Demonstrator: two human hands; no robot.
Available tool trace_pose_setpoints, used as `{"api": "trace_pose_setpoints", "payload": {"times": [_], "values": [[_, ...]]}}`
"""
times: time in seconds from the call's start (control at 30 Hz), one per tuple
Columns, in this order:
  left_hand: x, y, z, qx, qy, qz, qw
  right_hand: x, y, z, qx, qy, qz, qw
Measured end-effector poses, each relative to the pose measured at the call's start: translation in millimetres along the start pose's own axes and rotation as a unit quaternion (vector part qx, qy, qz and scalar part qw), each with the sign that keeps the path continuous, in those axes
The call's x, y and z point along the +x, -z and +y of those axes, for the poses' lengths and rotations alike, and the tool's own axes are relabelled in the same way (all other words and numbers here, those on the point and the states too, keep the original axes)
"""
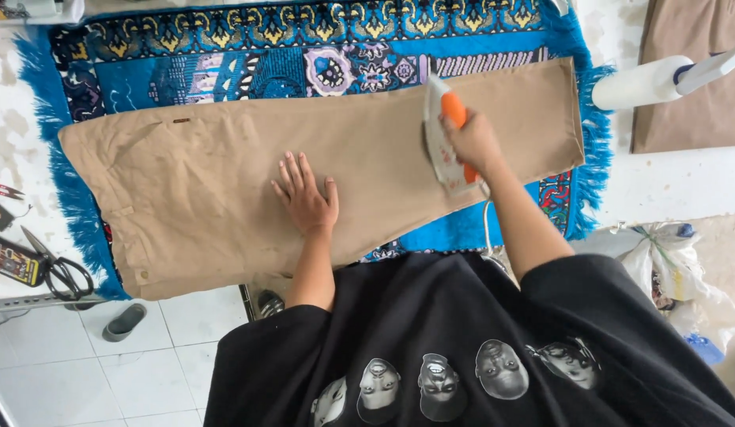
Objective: The person irons a pair of beige trousers laid flat on a patterned blue cloth. They use an electric iron in their right hand while holding the fabric steady with their left hand, moving the iron back and forth across the garment.
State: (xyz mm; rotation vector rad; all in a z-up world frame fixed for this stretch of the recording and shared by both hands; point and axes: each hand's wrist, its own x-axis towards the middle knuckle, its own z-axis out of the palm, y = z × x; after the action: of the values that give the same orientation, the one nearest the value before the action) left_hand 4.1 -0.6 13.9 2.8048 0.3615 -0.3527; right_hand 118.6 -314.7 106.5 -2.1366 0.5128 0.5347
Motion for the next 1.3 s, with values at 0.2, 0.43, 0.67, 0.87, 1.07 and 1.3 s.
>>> {"api": "trace_pose_setpoints", "payload": {"times": [0.2, 0.43, 0.67, 0.87, 1.07, 1.3], "values": [[0.0, -3.7, -2.0, 0.011, -0.004, 0.012, 1.000, -63.3, -31.0, -15.3, -0.040, -0.024, -0.046, 0.998], [0.2, -13.2, -8.4, 0.009, -0.023, 0.034, 0.999, 61.6, 51.9, 54.6, -0.067, -0.015, 0.115, 0.991], [4.1, -14.6, -8.0, 0.017, -0.028, 0.031, 0.999, 67.9, 33.9, 42.8, 0.069, -0.029, 0.084, 0.994], [4.1, -14.7, -9.5, 0.040, -0.027, 0.022, 0.999, -1.8, -65.9, -78.9, -0.096, 0.028, -0.075, 0.992], [3.6, -17.1, -12.7, 0.049, -0.023, 0.009, 0.998, 27.7, -82.5, -58.5, -0.212, 0.099, 0.002, 0.972], [-0.1, -5.2, -1.0, 0.038, -0.026, 0.057, 0.997, 85.8, 93.4, 24.0, -0.076, -0.137, 0.147, 0.977]]}}
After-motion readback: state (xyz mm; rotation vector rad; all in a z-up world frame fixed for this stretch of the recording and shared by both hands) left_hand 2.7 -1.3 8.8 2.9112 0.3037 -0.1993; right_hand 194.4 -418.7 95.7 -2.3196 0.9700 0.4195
